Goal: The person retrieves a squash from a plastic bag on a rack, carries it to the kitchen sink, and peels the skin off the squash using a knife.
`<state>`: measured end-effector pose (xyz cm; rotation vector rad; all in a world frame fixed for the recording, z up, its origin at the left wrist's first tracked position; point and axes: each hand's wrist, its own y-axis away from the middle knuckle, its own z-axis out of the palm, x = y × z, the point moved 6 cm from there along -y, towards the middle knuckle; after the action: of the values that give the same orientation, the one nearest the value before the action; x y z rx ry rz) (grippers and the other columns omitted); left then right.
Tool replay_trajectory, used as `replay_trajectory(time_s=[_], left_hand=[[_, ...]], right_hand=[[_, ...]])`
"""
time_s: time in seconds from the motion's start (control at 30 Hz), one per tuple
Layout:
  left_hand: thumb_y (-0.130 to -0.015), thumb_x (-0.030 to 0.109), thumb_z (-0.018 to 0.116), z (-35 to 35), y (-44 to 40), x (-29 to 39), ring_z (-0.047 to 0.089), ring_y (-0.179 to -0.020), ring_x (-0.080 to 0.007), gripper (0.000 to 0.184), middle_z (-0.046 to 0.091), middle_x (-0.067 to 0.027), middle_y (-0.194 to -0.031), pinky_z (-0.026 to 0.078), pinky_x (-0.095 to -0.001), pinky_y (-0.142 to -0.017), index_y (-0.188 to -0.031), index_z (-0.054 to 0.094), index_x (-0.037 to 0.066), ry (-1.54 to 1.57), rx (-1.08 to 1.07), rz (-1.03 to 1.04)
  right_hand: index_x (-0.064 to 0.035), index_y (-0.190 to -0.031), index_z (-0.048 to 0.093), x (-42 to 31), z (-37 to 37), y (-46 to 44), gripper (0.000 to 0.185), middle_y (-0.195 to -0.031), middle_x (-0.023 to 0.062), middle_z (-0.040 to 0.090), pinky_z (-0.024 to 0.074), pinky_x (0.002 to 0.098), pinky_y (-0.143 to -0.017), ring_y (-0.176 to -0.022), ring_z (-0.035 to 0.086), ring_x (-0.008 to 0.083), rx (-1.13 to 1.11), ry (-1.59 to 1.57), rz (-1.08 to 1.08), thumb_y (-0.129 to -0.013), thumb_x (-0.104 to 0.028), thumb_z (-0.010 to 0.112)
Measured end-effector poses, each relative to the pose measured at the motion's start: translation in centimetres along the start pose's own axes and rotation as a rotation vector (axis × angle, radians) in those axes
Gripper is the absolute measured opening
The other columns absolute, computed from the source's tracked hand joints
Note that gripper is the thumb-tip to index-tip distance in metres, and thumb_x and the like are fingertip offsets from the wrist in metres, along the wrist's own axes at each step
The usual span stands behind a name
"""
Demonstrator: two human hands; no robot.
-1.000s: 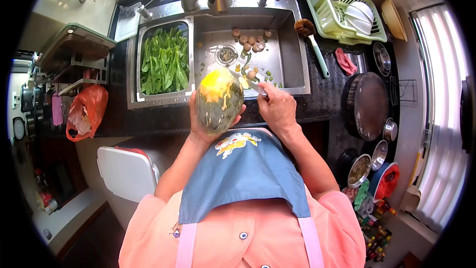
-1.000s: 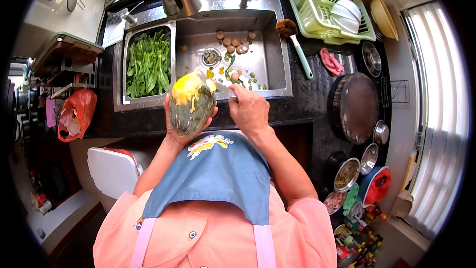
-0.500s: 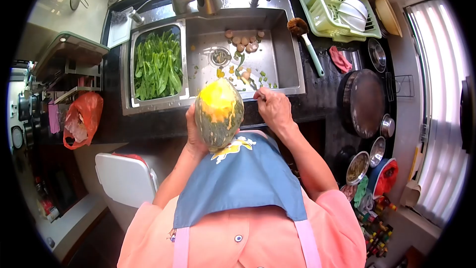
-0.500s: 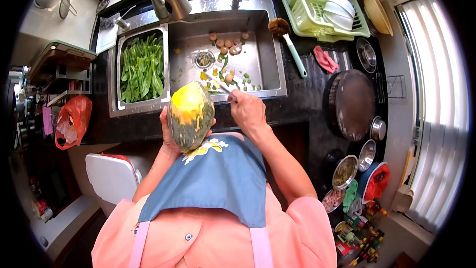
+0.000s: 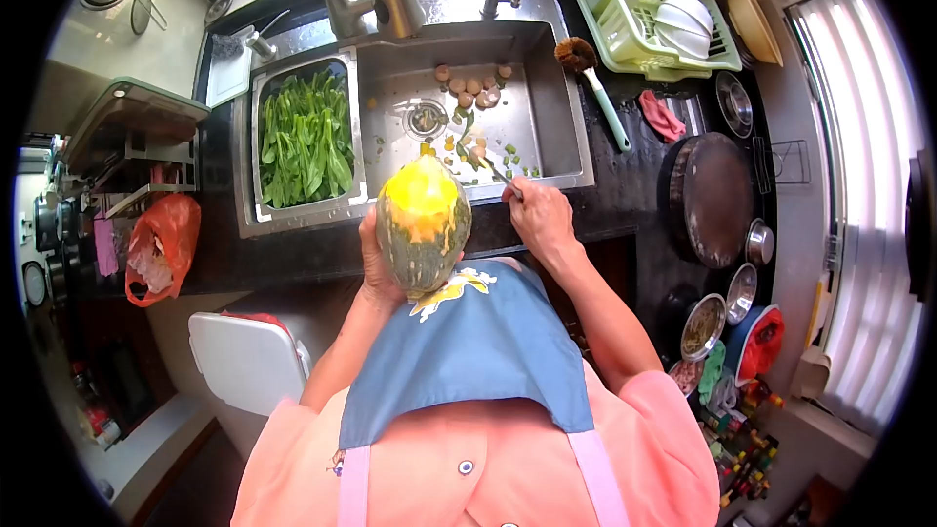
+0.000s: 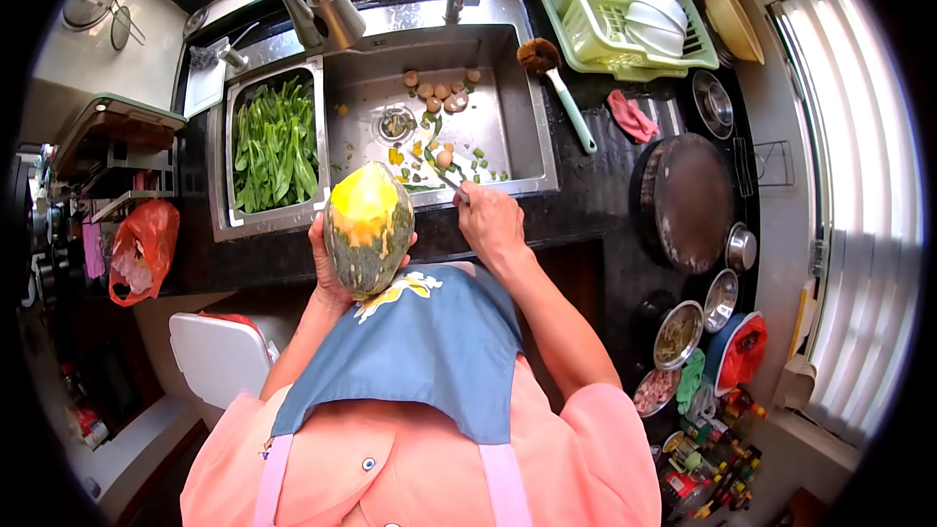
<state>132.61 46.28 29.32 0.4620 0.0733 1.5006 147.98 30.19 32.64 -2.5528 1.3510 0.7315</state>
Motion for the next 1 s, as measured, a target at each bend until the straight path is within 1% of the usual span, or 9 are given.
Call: replay_trajectory(time_s=[0.2, 0.3, 0.4, 0.47, 0.53, 0.63, 0.8, 0.9, 1.0], left_hand=[[-0.082, 0.083, 0.058, -0.6, 0.1, -0.1, 0.063, -0.121, -0.0472, 0.105, 0.055, -0.0235, -0.142, 0.06, -0.0589, -0.092, -0.156, 0.039, 0.012, -0.021, 0.088, 0.038], [-0.088, 0.074, 0.058, -0.3, 0.4, 0.0, 0.063, -0.123, -0.0344, 0.094, 0.057, -0.0181, -0.142, 0.056, -0.0495, -0.101, -0.152, 0.044, 0.007, -0.012, 0.085, 0.055], [-0.09, 0.071, 0.059, 0.0, 0.5, 0.1, 0.063, -0.124, -0.0304, 0.09, 0.059, -0.0166, -0.142, 0.054, -0.0458, -0.106, -0.151, 0.045, 0.006, 0.007, 0.066, 0.031], [-0.084, 0.078, 0.058, -1.2, 0.6, -0.1, 0.064, -0.12, -0.0387, 0.098, 0.057, -0.02, -0.142, 0.059, -0.0536, -0.093, -0.153, 0.043, 0.01, -0.062, 0.091, 0.051], [-0.081, 0.082, 0.058, -0.2, 0.6, 0.4, 0.065, -0.117, -0.0407, 0.102, 0.057, -0.0213, -0.141, 0.061, -0.0575, -0.09, -0.154, 0.042, 0.012, -0.121, 0.114, 0.092], [-0.089, 0.07, 0.059, 0.2, 0.9, 0.7, 0.062, -0.126, -0.03, 0.09, 0.059, -0.0167, -0.141, 0.053, -0.0464, -0.107, -0.15, 0.046, 0.005, -0.064, 0.045, 0.065], [-0.089, 0.069, 0.06, 1.2, 0.9, 0.9, 0.061, -0.127, -0.0303, 0.09, 0.059, -0.0171, -0.142, 0.052, -0.0465, -0.108, -0.15, 0.046, 0.004, -0.084, 0.074, 0.076], [-0.089, 0.069, 0.061, 0.7, 0.8, 0.9, 0.061, -0.128, -0.0306, 0.091, 0.058, -0.0172, -0.144, 0.052, -0.0463, -0.108, -0.151, 0.045, 0.004, -0.1, 0.101, 0.067], [-0.088, 0.067, 0.063, 1.1, 1.2, 0.9, 0.06, -0.129, -0.0307, 0.092, 0.058, -0.0173, -0.144, 0.051, -0.0461, -0.109, -0.151, 0.045, 0.004, -0.113, 0.095, 0.102]], right_hand=[[-0.0113, -0.087, 0.064, -6.9, -2.9, 1.7, 0.003, -0.079, 0.0129, 0.069, 0.0564, 0.0495, -0.063, -0.073, 0.07, 0.0362, 0.012, 0.082, -0.176, -0.087, -0.011, 0.067], [-0.0108, -0.089, 0.065, -7.2, -2.5, 1.6, 0.002, -0.079, 0.0134, 0.07, 0.0569, 0.049, -0.063, -0.074, 0.071, 0.0358, -0.008, 0.094, -0.18, -0.089, -0.013, 0.064], [-0.0107, -0.091, 0.068, -4.8, -0.8, 0.7, 0.011, -0.082, 0.0151, 0.072, 0.0577, 0.0497, -0.064, -0.077, 0.073, 0.0364, -0.012, 0.13, -0.086, -0.093, -0.016, 0.059], [-0.0124, -0.094, 0.072, -0.3, 1.0, -0.7, 0.021, -0.084, 0.0174, 0.074, 0.0573, 0.0516, -0.068, -0.08, 0.073, 0.0377, -0.087, 0.074, 0.062, -0.097, -0.02, 0.053], [-0.0131, -0.094, 0.072, -0.7, -0.3, -0.9, 0.014, -0.085, 0.0168, 0.074, 0.0566, 0.0518, -0.068, -0.079, 0.072, 0.0382, -0.071, -0.007, 0.006, -0.094, -0.017, 0.058], [-0.0097, -0.088, 0.069, -5.2, -2.8, 0.9, 0.005, -0.081, 0.0168, 0.071, 0.0555, 0.0498, -0.067, -0.079, 0.071, 0.0387, -0.054, -0.015, -0.092, -0.088, -0.011, 0.064], [-0.0066, -0.087, 0.062, -7.2, -3.0, 0.9, 0.008, -0.08, 0.0152, 0.067, 0.055, 0.0488, -0.067, -0.079, 0.069, 0.038, -0.041, 0.014, -0.198, -0.081, -0.006, 0.067], [-0.009, -0.088, 0.067, -5.4, -1.5, 0.0, 0.006, -0.081, 0.0168, 0.07, 0.0565, 0.0519, -0.069, -0.076, 0.07, 0.0397, 0.043, 0.045, -0.198, -0.087, -0.011, 0.061], [-0.0108, -0.094, 0.073, -0.6, 0.5, -1.6, 0.02, -0.086, 0.02, 0.073, 0.0561, 0.0552, -0.074, -0.082, 0.071, 0.0419, -0.145, 0.038, 0.049, -0.095, -0.02, 0.055]])
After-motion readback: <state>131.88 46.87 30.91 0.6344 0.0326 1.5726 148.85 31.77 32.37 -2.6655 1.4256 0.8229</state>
